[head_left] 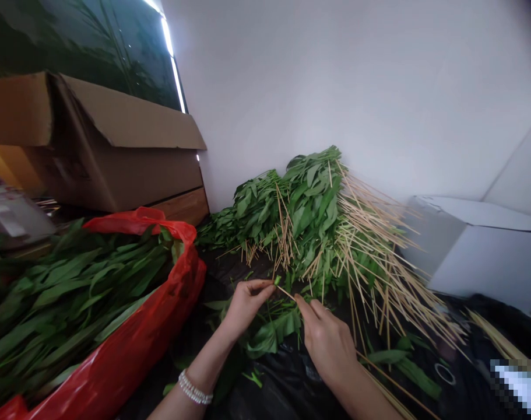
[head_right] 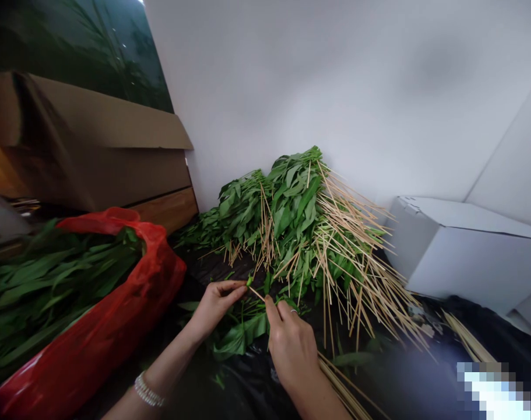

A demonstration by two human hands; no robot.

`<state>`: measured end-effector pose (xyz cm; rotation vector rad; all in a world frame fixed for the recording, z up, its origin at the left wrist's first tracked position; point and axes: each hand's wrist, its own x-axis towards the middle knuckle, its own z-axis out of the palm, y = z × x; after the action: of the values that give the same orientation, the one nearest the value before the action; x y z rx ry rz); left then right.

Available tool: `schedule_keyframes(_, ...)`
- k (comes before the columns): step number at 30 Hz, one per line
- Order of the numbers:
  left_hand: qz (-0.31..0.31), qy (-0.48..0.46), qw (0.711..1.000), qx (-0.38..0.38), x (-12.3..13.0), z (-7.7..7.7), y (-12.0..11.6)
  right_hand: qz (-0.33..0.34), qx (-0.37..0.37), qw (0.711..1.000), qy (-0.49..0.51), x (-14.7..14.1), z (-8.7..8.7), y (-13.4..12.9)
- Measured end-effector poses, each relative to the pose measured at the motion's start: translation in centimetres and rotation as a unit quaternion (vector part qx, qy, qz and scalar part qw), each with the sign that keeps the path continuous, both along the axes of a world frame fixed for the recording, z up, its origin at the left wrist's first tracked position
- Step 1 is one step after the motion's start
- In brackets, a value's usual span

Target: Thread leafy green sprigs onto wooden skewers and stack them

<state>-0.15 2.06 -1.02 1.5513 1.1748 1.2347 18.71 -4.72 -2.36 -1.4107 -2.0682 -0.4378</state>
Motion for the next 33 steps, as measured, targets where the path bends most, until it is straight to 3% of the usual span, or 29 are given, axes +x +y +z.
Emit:
schedule_keyframes(9,-0.026,0.02,0.999,0.004,-0.1,0.5,-0.2,0.007,0.002,0.999,0.045,-0.2,-0.3,0.2)
schedule_keyframes(17,0.066,0.163,0.976,0.13,0.6,0.0,-1.1,-0.014,-0.037,0.999,0.029,-0.4,-0.2,0.1)
schedule_keyframes(27,0.038,0.212,0.964,0.157,1.0,0.1,-1.5,-0.036,-0.071,0.997,0.011,-0.7,-0.1,-0.1)
schedule_keyframes(33,-0.031,0.239,0.955,0.171,1.9,-0.1,-2.3,-0.034,-0.081,0.996,0.011,-1.1,0.0,0.1)
